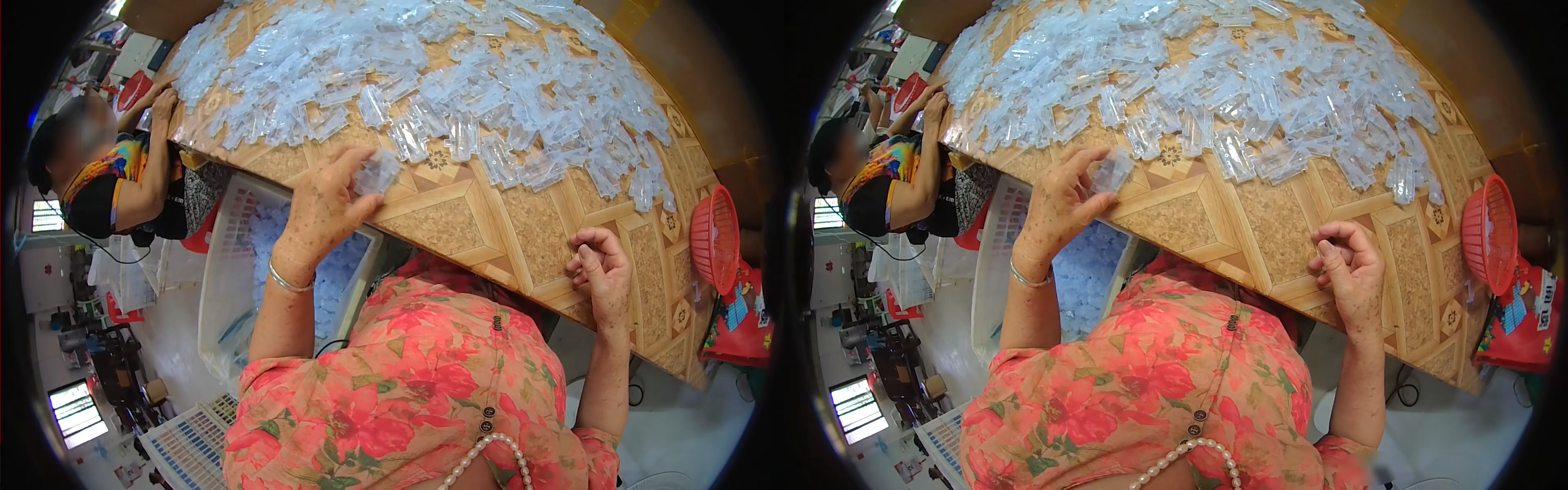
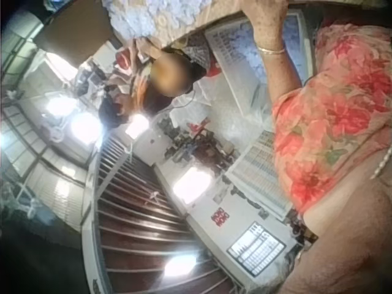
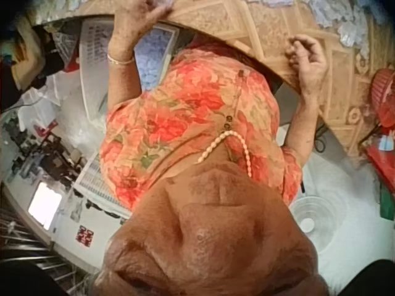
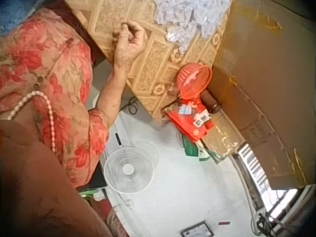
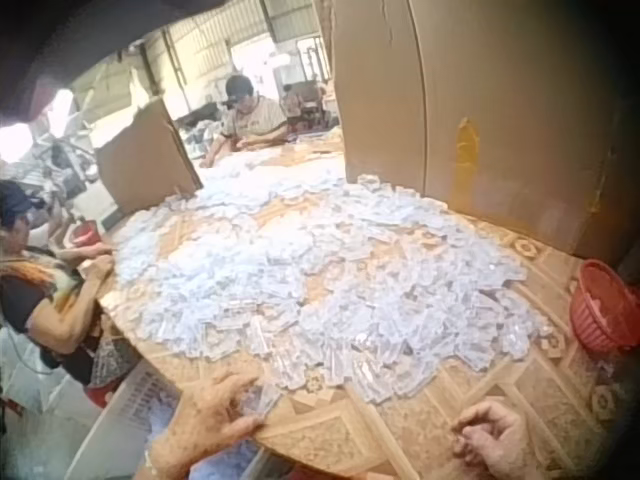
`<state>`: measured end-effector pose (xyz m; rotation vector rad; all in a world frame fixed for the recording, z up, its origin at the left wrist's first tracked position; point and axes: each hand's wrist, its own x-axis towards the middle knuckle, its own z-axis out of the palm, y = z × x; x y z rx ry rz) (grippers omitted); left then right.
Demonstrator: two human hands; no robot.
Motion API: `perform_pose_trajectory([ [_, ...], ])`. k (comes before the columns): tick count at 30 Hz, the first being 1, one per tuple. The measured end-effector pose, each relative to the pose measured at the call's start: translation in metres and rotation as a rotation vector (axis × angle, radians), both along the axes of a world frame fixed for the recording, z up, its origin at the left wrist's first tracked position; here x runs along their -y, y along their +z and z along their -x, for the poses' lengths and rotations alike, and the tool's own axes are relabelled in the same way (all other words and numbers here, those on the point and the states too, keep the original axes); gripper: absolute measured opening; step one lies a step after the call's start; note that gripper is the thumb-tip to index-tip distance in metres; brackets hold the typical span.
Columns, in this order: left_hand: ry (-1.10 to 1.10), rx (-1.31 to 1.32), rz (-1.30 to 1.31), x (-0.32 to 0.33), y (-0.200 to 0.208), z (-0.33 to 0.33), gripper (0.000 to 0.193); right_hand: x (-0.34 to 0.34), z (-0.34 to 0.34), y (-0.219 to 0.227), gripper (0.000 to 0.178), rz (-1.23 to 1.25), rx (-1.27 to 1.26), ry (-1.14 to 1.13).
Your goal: The person assembles small, translucent plastic components by hand. They pick up a cylindrical body and a separate cap from a large pile on a wooden table, fit the cap onto the body, and place the finished unit back on the table. The process is repeated continuously throughout the clip.
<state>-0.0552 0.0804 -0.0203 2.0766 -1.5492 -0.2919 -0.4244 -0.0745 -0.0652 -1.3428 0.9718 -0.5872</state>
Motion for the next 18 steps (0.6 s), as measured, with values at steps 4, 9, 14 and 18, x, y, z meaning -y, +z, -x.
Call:
perform_pose_trajectory([
  [4,-0.183,-0.138,0.028,0.008,0.001,0.022,0.056,-0.002,-0.004,0.003,0.016,-0.046,-0.010,-0.021],
  [9,-0.434,-0.183,0.037,0.046,-0.005,0.060,0.053,0.000,-0.007,0.010,0.014,-0.055,-0.064,-0.039],
  [14,-0.600,-0.044,0.120,0.083,-0.015,0.098,0.050,0.011,-0.009,0.016,0.014,-0.041,-0.076,-0.063],
  [18,-0.718,-0.062,0.091,0.109,-0.003,0.123,0.049,0.038,-0.003,0.020,0.020,0.282,-0.245,-0.164],
])
